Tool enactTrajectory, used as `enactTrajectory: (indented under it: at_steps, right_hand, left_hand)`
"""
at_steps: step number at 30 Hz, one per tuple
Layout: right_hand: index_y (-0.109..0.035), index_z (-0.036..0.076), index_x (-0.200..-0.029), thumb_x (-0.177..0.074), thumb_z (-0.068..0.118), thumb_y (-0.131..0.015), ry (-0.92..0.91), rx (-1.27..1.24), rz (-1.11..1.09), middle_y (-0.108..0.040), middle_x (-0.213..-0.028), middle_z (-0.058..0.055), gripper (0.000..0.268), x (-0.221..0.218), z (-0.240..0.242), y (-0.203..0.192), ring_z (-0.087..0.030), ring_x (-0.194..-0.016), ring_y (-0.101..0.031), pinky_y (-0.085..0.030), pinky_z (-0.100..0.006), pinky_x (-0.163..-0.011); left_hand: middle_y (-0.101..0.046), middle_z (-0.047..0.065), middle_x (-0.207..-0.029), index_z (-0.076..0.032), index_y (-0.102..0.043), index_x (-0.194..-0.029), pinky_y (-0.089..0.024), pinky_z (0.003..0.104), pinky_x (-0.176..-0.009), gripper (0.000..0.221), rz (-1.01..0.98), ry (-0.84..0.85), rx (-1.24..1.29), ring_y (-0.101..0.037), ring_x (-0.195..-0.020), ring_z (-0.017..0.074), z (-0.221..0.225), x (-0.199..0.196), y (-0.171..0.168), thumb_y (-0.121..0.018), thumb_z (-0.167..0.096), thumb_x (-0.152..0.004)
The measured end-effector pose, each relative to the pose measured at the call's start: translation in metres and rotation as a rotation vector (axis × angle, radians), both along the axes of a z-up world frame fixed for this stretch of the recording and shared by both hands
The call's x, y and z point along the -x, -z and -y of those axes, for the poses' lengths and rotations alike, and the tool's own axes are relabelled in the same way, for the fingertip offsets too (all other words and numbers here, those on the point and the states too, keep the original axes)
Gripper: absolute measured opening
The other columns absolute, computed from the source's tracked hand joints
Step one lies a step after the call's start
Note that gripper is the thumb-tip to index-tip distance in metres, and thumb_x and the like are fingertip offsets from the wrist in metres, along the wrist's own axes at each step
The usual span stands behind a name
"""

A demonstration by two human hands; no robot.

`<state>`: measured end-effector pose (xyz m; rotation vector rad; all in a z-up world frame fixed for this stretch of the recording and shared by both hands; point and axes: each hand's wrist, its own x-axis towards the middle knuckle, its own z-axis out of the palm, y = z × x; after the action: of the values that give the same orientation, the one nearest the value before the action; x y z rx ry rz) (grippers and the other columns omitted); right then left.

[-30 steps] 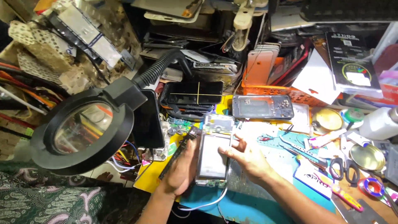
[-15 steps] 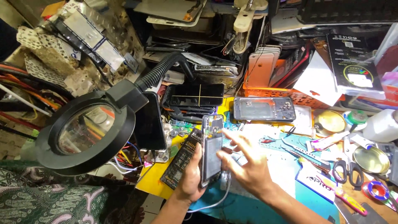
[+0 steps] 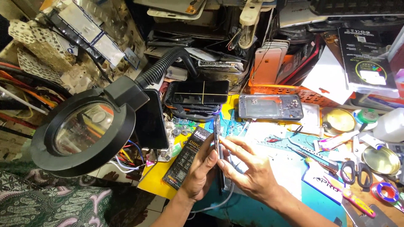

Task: Disassembling and inspecting a smartphone's internal components on a repair bench.

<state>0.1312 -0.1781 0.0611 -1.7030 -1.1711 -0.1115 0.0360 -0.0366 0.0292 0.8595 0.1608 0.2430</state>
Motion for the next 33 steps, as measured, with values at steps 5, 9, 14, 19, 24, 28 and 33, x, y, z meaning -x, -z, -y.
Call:
enactTrajectory:
  at_steps: [5,9,14,19,24,28,33]
  right_hand:
    - [-0.061,0.016,-0.141,-0.091,0.025,-0.072,-0.106,0.038,-0.231,-0.070,-0.126,-0.011,0.051,-0.007,0.000,-0.003,-0.016,-0.100,-0.073,-0.065,-0.028,-0.086]
    - [-0.067,0.013,-0.137,-0.090,0.024,-0.071,-0.140,0.034,-0.706,-0.076,-0.119,-0.009,0.048,-0.007,0.002,-0.002,-0.017,-0.107,-0.074,-0.062,-0.033,-0.095]
    - [-0.067,0.013,-0.136,-0.088,0.024,-0.072,-0.182,-0.019,-0.803,-0.075,-0.123,-0.008,0.049,-0.008,0.004,0.000,-0.018,-0.109,-0.069,-0.060,-0.037,-0.099]
    - [-0.068,0.011,-0.134,-0.085,0.022,-0.076,-0.169,-0.030,-0.844,-0.073,-0.124,-0.008,0.051,-0.008,0.004,0.002,-0.018,-0.106,-0.069,-0.061,-0.035,-0.099]
    - [-0.069,0.009,-0.132,-0.083,0.021,-0.078,-0.159,-0.056,-0.886,-0.075,-0.120,-0.009,0.051,-0.007,0.003,0.004,-0.017,-0.105,-0.070,-0.062,-0.035,-0.097]
    - [-0.070,0.010,-0.133,-0.079,0.028,-0.079,-0.112,0.000,-0.930,-0.078,-0.122,-0.010,0.057,-0.006,0.004,0.001,-0.019,-0.108,-0.071,-0.062,-0.038,-0.098]
    - [-0.070,0.009,-0.133,-0.079,0.024,-0.080,-0.117,-0.014,-0.979,-0.078,-0.119,-0.011,0.057,-0.006,0.004,0.004,-0.021,-0.109,-0.071,-0.062,-0.038,-0.095]
  left_hand:
    - [-0.060,0.016,-0.139,-0.011,-0.045,-0.152,-0.052,0.046,-0.107,0.071,-0.005,-0.027,-0.090,-0.059,-0.129,0.0328,-0.003,-0.006,-0.002,-0.070,-0.037,-0.091]
    - [-0.067,0.012,-0.124,-0.016,-0.037,-0.157,-0.051,0.048,-0.110,0.084,0.012,-0.045,-0.143,-0.063,-0.122,0.0287,-0.003,-0.008,-0.001,-0.077,-0.040,-0.087]
    - [-0.061,0.011,-0.114,-0.018,-0.039,-0.155,-0.054,0.041,-0.102,0.091,-0.031,-0.071,-0.188,-0.060,-0.115,0.0252,-0.002,-0.010,0.002,-0.080,-0.046,-0.079]
    - [-0.066,0.014,-0.116,-0.013,-0.041,-0.150,-0.058,0.045,-0.099,0.078,0.076,-0.089,-0.200,-0.063,-0.115,0.0270,-0.002,-0.013,0.002,-0.079,-0.038,-0.086]
    - [-0.063,0.011,-0.107,-0.015,-0.044,-0.149,-0.056,0.038,-0.097,0.079,0.014,-0.120,-0.191,-0.062,-0.107,0.0237,-0.001,-0.012,0.002,-0.082,-0.036,-0.083]
    - [-0.061,0.013,-0.104,-0.016,-0.044,-0.147,-0.056,0.037,-0.093,0.076,-0.007,-0.144,-0.227,-0.063,-0.104,0.0245,-0.003,-0.010,0.005,-0.082,-0.033,-0.083]
    - [-0.063,0.014,-0.103,-0.014,-0.042,-0.146,-0.056,0.039,-0.095,0.078,0.000,-0.159,-0.264,-0.065,-0.103,0.0250,-0.003,-0.010,0.001,-0.082,-0.035,-0.083]
